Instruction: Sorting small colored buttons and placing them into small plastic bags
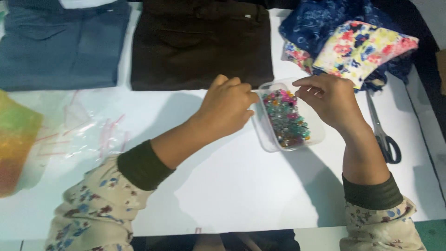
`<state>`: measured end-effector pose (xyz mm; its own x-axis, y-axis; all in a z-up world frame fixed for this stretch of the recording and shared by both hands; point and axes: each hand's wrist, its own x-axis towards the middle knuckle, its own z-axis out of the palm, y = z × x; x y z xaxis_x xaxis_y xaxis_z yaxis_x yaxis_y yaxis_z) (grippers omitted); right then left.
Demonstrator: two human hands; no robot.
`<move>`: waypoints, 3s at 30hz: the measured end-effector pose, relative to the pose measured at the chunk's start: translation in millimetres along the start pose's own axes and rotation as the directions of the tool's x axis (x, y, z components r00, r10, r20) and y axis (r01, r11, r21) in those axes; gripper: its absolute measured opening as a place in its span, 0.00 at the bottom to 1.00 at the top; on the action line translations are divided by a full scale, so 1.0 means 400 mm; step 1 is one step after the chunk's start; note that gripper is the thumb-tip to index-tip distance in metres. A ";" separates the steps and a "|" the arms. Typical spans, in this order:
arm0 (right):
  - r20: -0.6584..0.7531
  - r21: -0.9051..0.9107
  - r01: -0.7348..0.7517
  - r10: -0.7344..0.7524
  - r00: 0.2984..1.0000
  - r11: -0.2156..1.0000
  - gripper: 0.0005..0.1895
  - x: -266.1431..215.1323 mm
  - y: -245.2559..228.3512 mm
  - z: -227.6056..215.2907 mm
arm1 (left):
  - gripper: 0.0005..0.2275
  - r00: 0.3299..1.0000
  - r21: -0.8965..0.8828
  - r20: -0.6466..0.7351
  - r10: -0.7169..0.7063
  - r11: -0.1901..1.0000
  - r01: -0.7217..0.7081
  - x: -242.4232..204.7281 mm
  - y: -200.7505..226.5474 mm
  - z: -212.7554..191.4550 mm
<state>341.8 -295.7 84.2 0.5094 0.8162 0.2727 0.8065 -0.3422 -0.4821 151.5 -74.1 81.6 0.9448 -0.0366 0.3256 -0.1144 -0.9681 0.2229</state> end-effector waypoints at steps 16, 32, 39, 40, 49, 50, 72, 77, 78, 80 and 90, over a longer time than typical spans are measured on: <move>0.005 -0.191 0.035 -0.034 0.999 0.981 0.15 -0.050 0.017 0.072 | 0.14 0.995 -0.170 0.077 -0.063 0.982 0.075 0.158 0.076 0.316; -0.025 -0.458 0.098 -0.123 0.992 0.884 0.16 -0.029 0.042 0.124 | 0.16 0.997 -0.126 -0.045 -0.062 0.990 0.056 0.176 0.038 0.359; -0.044 -0.467 0.061 -0.093 0.995 0.882 0.09 -0.030 0.017 0.128 | 0.10 0.991 -0.130 -0.095 -0.093 0.988 0.080 0.176 0.035 0.395; -0.047 -0.469 0.061 -0.094 0.994 0.881 0.09 -0.029 0.020 0.129 | 0.10 0.991 -0.129 -0.098 -0.091 0.989 0.078 0.178 0.033 0.402; 0.015 -0.390 0.058 -0.057 0.998 0.919 0.10 -0.038 -0.008 0.115 | 0.07 0.984 -0.209 -0.055 -0.170 0.965 0.155 0.179 0.049 0.350; 0.018 -0.394 0.061 -0.059 0.998 0.917 0.11 -0.040 -0.002 0.121 | 0.09 0.985 -0.213 -0.049 -0.168 0.965 0.154 0.177 0.050 0.347; -0.235 -0.252 0.103 -0.164 0.958 0.962 0.08 -0.048 0.020 0.131 | 0.21 0.912 -0.243 -0.400 -0.097 0.970 -0.004 0.141 0.069 0.257; -0.435 -0.274 0.221 -0.326 0.839 0.936 0.10 -0.044 -0.017 0.166 | 0.20 0.860 -0.166 -0.505 -0.076 0.986 -0.010 0.064 0.014 0.213; -0.489 -0.309 0.244 -0.373 0.788 0.919 0.11 -0.040 -0.040 0.173 | 0.20 0.853 -0.169 -0.517 -0.074 0.985 -0.017 0.042 -0.004 0.201; -0.511 -0.444 0.335 -0.542 0.667 0.831 0.06 -0.032 -0.115 0.188 | 0.21 0.865 -0.144 -0.493 -0.096 0.989 0.027 -0.012 -0.046 0.177; -0.444 -0.185 0.458 -0.490 0.751 0.870 0.07 -0.009 -0.324 0.386 | 0.20 0.883 -0.386 -0.155 -0.444 0.850 0.360 -0.247 -0.171 0.100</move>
<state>189.1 -182.5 17.1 0.1208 0.5735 0.8103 0.9901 -0.0102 -0.1403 78.2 -14.3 -2.6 0.8372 0.4356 0.3306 0.1243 -0.7402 0.6608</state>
